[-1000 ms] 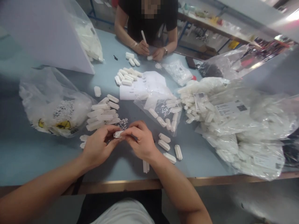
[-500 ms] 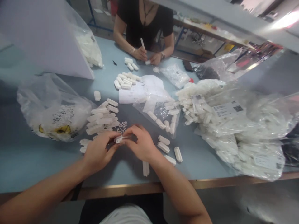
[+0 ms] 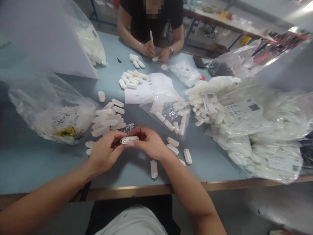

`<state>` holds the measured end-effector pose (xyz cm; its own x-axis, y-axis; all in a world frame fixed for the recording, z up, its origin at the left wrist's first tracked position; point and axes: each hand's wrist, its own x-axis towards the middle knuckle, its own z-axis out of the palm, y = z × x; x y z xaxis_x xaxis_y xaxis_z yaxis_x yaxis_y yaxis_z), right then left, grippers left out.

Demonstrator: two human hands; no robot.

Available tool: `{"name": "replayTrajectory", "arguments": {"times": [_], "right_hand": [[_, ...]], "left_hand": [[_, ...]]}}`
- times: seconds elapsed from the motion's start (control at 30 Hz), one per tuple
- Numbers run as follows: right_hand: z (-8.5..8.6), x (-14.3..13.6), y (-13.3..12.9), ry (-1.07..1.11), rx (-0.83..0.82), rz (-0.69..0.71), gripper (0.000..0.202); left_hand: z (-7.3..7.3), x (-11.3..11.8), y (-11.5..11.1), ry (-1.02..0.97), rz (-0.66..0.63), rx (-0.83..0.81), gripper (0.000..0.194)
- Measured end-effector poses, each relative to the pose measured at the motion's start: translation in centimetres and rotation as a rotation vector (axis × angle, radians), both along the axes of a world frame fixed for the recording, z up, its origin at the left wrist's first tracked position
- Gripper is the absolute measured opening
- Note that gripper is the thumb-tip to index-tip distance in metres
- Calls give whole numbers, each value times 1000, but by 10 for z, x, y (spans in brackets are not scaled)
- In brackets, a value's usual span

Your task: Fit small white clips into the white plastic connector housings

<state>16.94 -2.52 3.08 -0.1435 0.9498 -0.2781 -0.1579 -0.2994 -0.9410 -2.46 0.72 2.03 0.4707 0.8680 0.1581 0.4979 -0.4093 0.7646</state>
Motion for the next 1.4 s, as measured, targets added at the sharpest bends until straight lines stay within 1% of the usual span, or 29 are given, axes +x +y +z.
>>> {"name": "replayTrajectory", "arguments": {"times": [0.13,0.33,0.5,0.63,0.73,0.9,1.03,1.2,1.3,1.4], "right_hand": [[-1,1,0,38,5,-9,36],[-4,-2,0,31,12,-8,36],[-3,-6,0,-27,10,-31,36],[-2,-9,0,-133,35,-49,32],[-1,-8,-1,-200,53,-40,31],[2,-3,-1,-152,77,-2,30],[3,-5,0,-162,80,-13,25],[1,-10,0,-241,75,-41,23],[3,-9,-1,-264,70,-44,23],[6,-2,0,-248,103,-59,26]], "left_hand": [[4,1,0,-36,17,-53,21],[2,1,0,-29,23,-49,24],[0,0,-3,2,10,-21,24],[-1,0,-4,12,-26,24,22],[-1,1,-3,19,-15,-7,24],[3,2,0,-14,14,-79,24],[4,2,0,-13,22,-73,25],[1,3,-1,-10,-1,-57,25],[1,2,-1,-13,1,-45,24],[1,0,2,-47,48,-83,23]]}}
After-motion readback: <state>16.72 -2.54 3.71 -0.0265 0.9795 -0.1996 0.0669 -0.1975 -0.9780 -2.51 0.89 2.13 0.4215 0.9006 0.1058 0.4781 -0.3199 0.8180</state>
